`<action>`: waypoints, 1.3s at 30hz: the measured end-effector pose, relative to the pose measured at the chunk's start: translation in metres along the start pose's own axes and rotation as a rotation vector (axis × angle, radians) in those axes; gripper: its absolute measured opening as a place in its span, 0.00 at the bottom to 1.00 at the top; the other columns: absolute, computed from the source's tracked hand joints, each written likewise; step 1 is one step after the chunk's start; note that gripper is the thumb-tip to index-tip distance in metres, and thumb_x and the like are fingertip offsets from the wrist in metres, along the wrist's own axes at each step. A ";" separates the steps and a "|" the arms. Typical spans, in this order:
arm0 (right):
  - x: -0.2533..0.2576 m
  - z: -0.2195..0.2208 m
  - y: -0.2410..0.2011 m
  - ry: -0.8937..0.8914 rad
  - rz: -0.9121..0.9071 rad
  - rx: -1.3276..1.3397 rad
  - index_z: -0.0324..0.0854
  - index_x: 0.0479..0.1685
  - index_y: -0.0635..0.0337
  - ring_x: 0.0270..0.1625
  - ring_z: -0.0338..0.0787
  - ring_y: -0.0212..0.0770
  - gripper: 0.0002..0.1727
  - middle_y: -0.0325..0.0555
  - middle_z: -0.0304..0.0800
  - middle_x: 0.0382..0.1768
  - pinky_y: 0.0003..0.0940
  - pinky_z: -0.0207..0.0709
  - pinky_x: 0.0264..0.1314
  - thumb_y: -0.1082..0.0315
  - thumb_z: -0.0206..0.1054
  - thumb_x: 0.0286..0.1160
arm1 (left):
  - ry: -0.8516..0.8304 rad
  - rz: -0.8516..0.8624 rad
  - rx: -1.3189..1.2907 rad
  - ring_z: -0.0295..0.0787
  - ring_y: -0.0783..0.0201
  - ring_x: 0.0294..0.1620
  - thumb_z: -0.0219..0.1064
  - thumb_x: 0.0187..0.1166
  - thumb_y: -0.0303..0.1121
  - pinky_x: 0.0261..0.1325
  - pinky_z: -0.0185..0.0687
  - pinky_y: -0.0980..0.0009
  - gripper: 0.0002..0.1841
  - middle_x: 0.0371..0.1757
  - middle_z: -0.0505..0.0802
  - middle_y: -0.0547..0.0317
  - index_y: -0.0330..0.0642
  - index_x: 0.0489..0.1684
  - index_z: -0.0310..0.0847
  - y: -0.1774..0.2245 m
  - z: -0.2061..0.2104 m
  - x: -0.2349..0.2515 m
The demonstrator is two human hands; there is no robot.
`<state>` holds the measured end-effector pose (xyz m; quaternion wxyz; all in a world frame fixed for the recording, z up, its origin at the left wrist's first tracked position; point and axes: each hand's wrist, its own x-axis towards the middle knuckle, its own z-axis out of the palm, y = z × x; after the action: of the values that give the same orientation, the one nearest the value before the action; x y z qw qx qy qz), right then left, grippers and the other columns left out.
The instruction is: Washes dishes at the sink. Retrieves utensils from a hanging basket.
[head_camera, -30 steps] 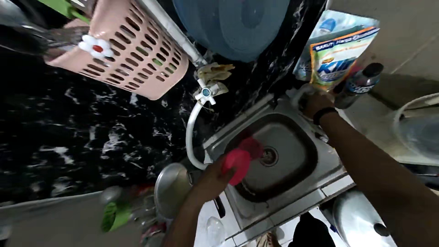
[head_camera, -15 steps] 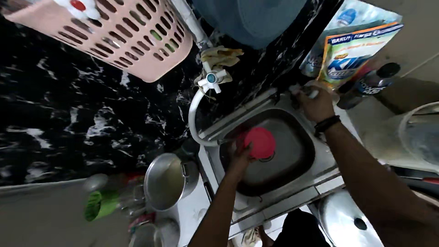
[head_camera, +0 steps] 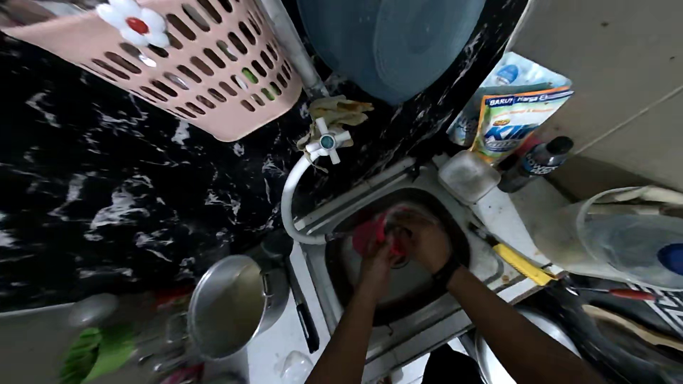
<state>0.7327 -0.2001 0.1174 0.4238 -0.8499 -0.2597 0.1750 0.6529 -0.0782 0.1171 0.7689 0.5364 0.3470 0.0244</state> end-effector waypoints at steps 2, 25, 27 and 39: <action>-0.006 -0.003 0.001 -0.166 -0.084 -0.038 0.87 0.70 0.55 0.79 0.81 0.52 0.20 0.54 0.82 0.76 0.48 0.73 0.82 0.67 0.60 0.84 | 0.028 0.012 0.029 0.88 0.60 0.54 0.57 0.90 0.32 0.54 0.88 0.61 0.26 0.64 0.85 0.46 0.39 0.86 0.59 0.003 -0.006 0.007; 0.002 0.017 -0.005 -0.237 0.057 0.260 0.70 0.84 0.57 0.74 0.83 0.49 0.33 0.57 0.80 0.76 0.47 0.75 0.80 0.56 0.66 0.80 | 0.100 0.134 0.111 0.85 0.64 0.60 0.55 0.91 0.31 0.63 0.83 0.66 0.28 0.71 0.83 0.44 0.35 0.88 0.55 -0.010 -0.006 0.016; -0.001 0.026 0.004 -0.243 -0.024 0.253 0.67 0.88 0.58 0.80 0.79 0.50 0.38 0.58 0.75 0.81 0.46 0.71 0.84 0.57 0.71 0.76 | 0.101 0.106 0.116 0.87 0.65 0.56 0.54 0.92 0.34 0.59 0.85 0.66 0.27 0.65 0.85 0.46 0.35 0.88 0.56 -0.010 -0.009 0.013; 0.009 -0.026 0.031 0.026 0.208 0.639 0.76 0.75 0.62 0.62 0.89 0.41 0.28 0.54 0.88 0.63 0.43 0.85 0.66 0.54 0.65 0.83 | 0.135 0.221 0.356 0.74 0.57 0.80 0.45 0.94 0.34 0.79 0.73 0.60 0.25 0.83 0.74 0.38 0.32 0.87 0.61 -0.007 -0.017 -0.004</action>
<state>0.7627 -0.2274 0.1066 0.6522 -0.6980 -0.0983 0.2789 0.6386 -0.0690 0.1104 0.6298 0.6956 0.3357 0.0827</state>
